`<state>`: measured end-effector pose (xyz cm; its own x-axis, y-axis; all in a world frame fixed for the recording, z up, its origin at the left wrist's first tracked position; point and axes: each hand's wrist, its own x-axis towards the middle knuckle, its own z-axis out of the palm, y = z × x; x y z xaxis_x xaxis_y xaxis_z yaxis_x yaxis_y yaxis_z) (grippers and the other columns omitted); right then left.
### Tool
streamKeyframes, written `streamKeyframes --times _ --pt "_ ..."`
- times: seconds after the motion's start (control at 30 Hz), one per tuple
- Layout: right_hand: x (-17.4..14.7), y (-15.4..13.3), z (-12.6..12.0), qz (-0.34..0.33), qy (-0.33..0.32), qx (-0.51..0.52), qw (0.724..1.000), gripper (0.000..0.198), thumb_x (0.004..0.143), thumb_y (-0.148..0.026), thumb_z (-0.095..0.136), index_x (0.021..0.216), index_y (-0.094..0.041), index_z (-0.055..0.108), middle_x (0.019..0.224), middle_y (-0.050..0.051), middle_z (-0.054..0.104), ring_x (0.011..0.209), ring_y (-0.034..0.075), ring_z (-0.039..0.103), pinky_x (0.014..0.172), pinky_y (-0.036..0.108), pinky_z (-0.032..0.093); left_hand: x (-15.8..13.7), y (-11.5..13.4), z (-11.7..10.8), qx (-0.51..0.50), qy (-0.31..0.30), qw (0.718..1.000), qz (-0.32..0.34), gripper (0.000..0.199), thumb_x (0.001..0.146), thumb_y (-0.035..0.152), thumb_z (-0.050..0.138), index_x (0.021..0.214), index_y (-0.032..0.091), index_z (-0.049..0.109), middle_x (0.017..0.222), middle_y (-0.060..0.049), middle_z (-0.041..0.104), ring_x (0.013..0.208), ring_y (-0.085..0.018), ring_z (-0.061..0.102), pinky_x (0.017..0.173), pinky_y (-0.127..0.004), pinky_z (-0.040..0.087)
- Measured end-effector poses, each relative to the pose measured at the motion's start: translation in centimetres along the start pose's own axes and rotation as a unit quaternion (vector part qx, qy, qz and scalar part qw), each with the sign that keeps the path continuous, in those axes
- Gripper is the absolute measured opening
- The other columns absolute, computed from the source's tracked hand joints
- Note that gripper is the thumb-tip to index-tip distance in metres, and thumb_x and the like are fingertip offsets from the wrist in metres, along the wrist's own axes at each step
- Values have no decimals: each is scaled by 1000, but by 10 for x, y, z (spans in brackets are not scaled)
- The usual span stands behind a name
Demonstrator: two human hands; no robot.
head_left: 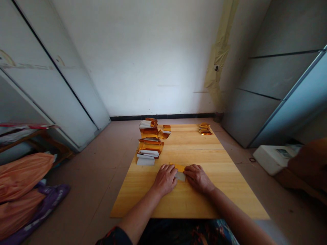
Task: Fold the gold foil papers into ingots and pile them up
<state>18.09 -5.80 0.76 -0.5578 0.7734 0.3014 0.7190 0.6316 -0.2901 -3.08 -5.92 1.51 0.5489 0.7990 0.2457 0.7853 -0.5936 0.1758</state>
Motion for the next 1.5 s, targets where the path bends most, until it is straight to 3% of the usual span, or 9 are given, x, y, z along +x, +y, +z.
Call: streamKeyframes --times 0.17,0.47,0.77,0.9,1.0,1.13,1.5 --pt "-1 -2 -4 17 -16 4 1000 26 89 -24 46 106 -24 66 106 8 64 97 20 52 87 35 37 -3 5 1 13 -7 1000 0 34 84 21 50 115 34 56 126 -4 52 115 -23 46 99 -45 30" --pt "0 4 4 43 -8 21 999 23 84 -35 57 103 -26 67 110 6 62 99 20 51 86 35 36 -4 8 0 -13 -18 999 -23 35 80 39 60 113 32 58 128 -6 50 116 -26 45 103 -51 24" --pt "5 7 3 47 -13 25 999 22 86 -39 55 94 -26 70 105 5 64 96 19 53 85 34 36 2 20 10 -6 26 995 -92 10 85 27 55 93 27 61 106 -1 57 104 -20 52 106 -60 13" --pt "1 7 0 38 -17 37 998 25 83 -36 58 104 -26 67 110 7 63 99 21 52 87 36 36 3 23 13 -8 36 994 -107 8 84 24 56 90 26 61 103 -2 59 102 -20 53 107 -60 12" --pt "0 7 -1 38 -12 45 998 20 84 -31 56 99 -27 68 110 5 63 99 20 52 88 36 36 2 23 13 -12 40 993 -108 8 83 23 57 89 27 61 103 -2 59 103 -21 53 108 -61 11" --pt "4 5 1 69 -7 48 996 19 87 -29 52 85 -27 71 104 4 64 96 18 53 85 34 36 -1 23 10 -19 36 994 -106 8 83 22 56 88 27 61 106 -1 58 106 -21 52 108 -60 10" --pt "21 -7 3 158 -16 30 987 13 83 -27 57 75 -20 64 89 2 63 87 16 53 77 29 32 -4 22 9 -16 31 995 -91 14 83 19 53 93 26 59 110 -3 57 114 -23 48 107 -60 11"
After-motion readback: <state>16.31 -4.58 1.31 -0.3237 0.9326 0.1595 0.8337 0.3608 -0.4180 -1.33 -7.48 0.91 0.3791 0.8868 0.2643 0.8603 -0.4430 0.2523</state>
